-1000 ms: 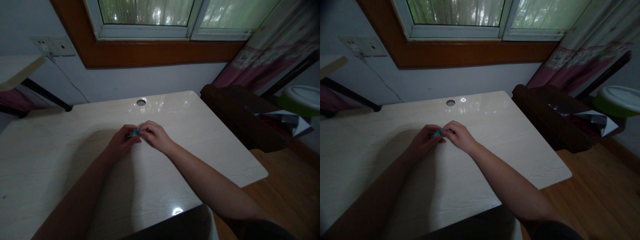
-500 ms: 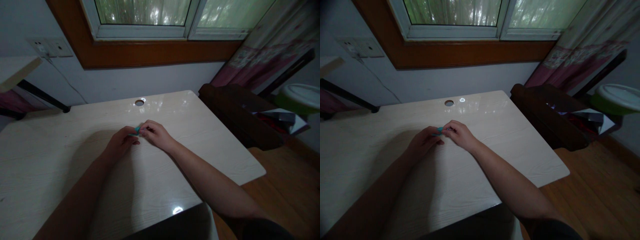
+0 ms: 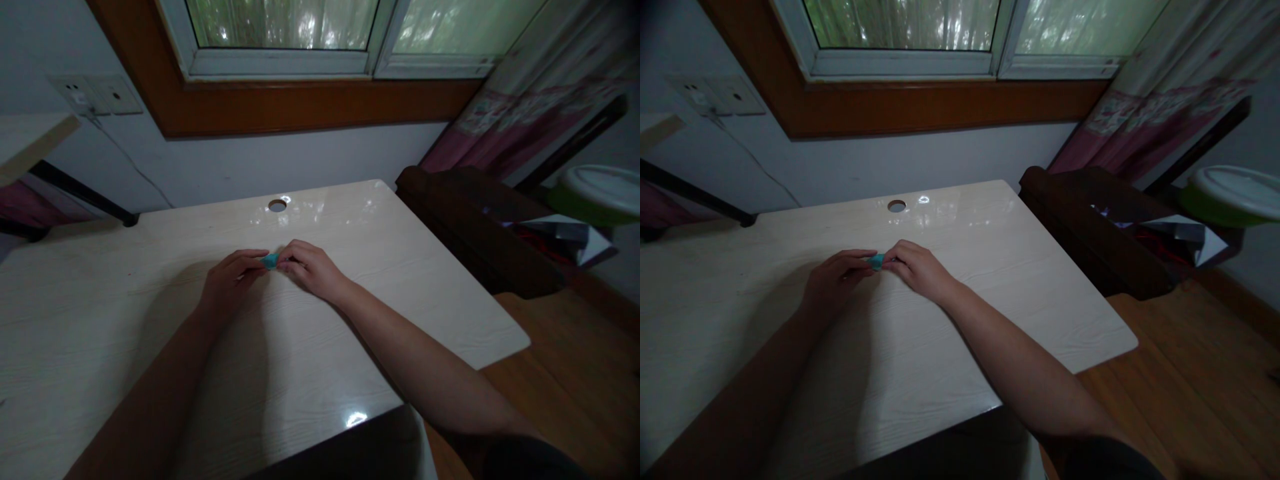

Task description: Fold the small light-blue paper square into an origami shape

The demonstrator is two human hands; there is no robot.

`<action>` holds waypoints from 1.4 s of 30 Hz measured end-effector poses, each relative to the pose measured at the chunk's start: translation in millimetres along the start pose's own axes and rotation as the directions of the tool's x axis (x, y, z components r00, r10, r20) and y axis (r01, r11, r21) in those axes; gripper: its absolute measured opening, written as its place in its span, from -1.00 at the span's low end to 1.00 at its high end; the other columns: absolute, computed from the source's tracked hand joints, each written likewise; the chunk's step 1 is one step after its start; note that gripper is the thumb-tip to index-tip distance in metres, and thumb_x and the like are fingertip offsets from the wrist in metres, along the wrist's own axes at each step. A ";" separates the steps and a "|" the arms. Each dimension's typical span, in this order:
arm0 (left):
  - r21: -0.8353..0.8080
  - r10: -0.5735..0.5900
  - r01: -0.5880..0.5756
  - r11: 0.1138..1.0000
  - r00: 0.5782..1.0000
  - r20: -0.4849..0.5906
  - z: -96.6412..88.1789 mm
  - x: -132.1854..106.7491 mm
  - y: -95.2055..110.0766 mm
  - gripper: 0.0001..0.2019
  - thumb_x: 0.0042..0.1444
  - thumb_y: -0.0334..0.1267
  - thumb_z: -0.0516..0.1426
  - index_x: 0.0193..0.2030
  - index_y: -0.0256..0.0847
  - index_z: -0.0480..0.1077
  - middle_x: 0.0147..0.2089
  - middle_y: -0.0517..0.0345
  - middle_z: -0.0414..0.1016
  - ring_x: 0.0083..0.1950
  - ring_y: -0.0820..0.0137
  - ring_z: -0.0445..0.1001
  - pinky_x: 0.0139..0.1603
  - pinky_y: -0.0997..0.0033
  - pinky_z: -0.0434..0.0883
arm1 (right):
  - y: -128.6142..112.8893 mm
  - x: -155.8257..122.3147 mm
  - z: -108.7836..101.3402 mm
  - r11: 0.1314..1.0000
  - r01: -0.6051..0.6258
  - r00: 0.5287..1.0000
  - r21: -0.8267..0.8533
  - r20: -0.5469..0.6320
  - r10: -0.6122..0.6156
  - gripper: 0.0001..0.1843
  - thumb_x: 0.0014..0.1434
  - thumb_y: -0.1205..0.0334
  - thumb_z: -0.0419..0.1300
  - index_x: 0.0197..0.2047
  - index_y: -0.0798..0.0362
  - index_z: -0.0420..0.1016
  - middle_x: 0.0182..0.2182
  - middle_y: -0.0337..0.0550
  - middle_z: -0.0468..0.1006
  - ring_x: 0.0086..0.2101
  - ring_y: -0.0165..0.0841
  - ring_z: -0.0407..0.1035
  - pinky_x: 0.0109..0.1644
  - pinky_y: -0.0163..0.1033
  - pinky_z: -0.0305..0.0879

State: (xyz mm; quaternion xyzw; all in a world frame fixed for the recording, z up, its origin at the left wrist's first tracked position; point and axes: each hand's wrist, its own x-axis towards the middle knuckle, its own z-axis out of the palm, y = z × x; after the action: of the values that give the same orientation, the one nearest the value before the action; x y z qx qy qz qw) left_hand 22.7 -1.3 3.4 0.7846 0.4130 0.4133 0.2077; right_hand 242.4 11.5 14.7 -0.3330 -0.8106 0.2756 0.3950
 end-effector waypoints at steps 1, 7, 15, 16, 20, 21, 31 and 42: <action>0.015 0.000 0.000 1.000 1.000 -0.007 -0.9 0.2 -0.2 -0.92 0.18 -0.22 0.18 -0.21 -0.12 0.49 0.01 0.07 0.56 0.01 0.32 0.53 0.05 0.26 0.50 | -0.2 -0.3 -0.1 1.000 0.005 1.000 -0.001 -0.007 -0.005 -0.86 0.30 0.20 0.12 -0.23 0.01 0.49 -0.31 -0.17 0.46 -0.26 -0.35 0.37 -0.12 -0.24 0.28; -0.121 -0.058 0.062 0.991 0.998 0.035 0.4 -1.1 0.3 -0.87 0.17 -0.19 0.19 -0.18 -0.16 0.46 0.01 0.05 0.54 0.01 0.32 0.54 0.02 0.32 0.51 | -0.6 -0.8 -0.2 1.000 0.020 1.000 0.008 -0.011 -0.020 -0.86 0.30 0.19 0.12 -0.22 0.02 0.48 -0.31 -0.17 0.46 -0.26 -0.37 0.37 -0.13 -0.26 0.27; -0.110 0.116 -0.112 0.988 0.992 0.037 2.6 0.6 -4.8 -0.95 0.15 -0.31 0.22 -0.23 -0.17 0.48 -0.05 0.04 0.50 -0.04 0.38 0.52 -0.07 0.38 0.55 | -1.1 -1.1 0.4 0.999 0.047 0.999 0.019 0.021 -0.047 -0.89 0.30 0.23 0.14 -0.20 0.06 0.47 -0.29 -0.15 0.47 -0.24 -0.38 0.37 -0.12 -0.27 0.28; -0.095 0.134 -0.131 0.987 0.990 0.030 2.1 1.0 -5.0 -0.95 0.14 -0.32 0.22 -0.24 -0.16 0.48 -0.05 0.04 0.51 -0.04 0.38 0.52 -0.06 0.37 0.55 | -0.9 -1.1 0.8 0.998 0.049 0.999 0.026 0.019 -0.049 -0.89 0.29 0.23 0.16 -0.18 0.06 0.47 -0.27 -0.14 0.48 -0.23 -0.37 0.37 -0.11 -0.26 0.29; -0.071 0.173 -0.171 0.983 0.985 0.016 0.8 1.2 -4.2 -0.96 0.12 -0.35 0.24 -0.27 -0.17 0.48 -0.05 0.04 0.52 -0.04 0.37 0.52 -0.05 0.34 0.54 | 0.6 -0.7 2.8 0.996 0.065 0.998 0.060 0.006 -0.066 -0.89 0.25 0.23 0.21 -0.15 0.04 0.47 -0.20 -0.11 0.50 -0.17 -0.36 0.38 -0.04 -0.24 0.31; -0.068 0.172 -0.171 0.983 0.985 0.016 0.8 1.0 -3.7 -0.96 0.12 -0.36 0.24 -0.28 -0.17 0.48 -0.05 0.03 0.52 -0.04 0.37 0.52 -0.04 0.34 0.54 | 1.1 -0.5 3.2 0.996 0.067 0.998 0.067 -0.001 -0.067 -0.91 0.25 0.23 0.21 -0.17 0.03 0.48 -0.20 -0.11 0.50 -0.16 -0.36 0.39 -0.03 -0.23 0.31; -0.037 0.153 -0.155 0.987 0.987 -0.041 -0.1 1.6 2.6 -0.98 0.12 -0.36 0.24 -0.29 -0.19 0.48 -0.07 0.04 0.53 -0.05 0.38 0.53 -0.04 0.35 0.53 | 4.4 -2.2 9.5 0.978 -0.114 0.986 0.176 -0.097 0.133 -0.86 0.19 0.18 0.27 -0.19 0.02 0.47 -0.31 -0.20 0.50 -0.31 -0.41 0.38 -0.20 -0.30 0.30; -0.078 0.093 -0.096 0.992 0.995 -0.029 -0.9 0.5 8.7 -0.84 0.15 -0.31 0.21 -0.12 -0.16 0.45 -0.03 0.02 0.51 -0.02 0.35 0.51 -0.06 0.36 0.52 | 13.5 -1.3 23.2 0.796 -0.237 0.943 0.557 -0.064 0.326 -0.62 0.06 0.22 0.34 -0.04 -0.02 0.41 -0.25 -0.22 0.51 -0.31 -0.45 0.42 -0.16 -0.28 0.37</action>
State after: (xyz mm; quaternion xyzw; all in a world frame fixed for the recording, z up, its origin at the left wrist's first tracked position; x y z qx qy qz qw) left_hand 26.3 -5.9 10.0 0.7890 0.3612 0.4487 0.2136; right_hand 228.3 14.8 -8.0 -0.3454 -0.6071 0.5220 0.4896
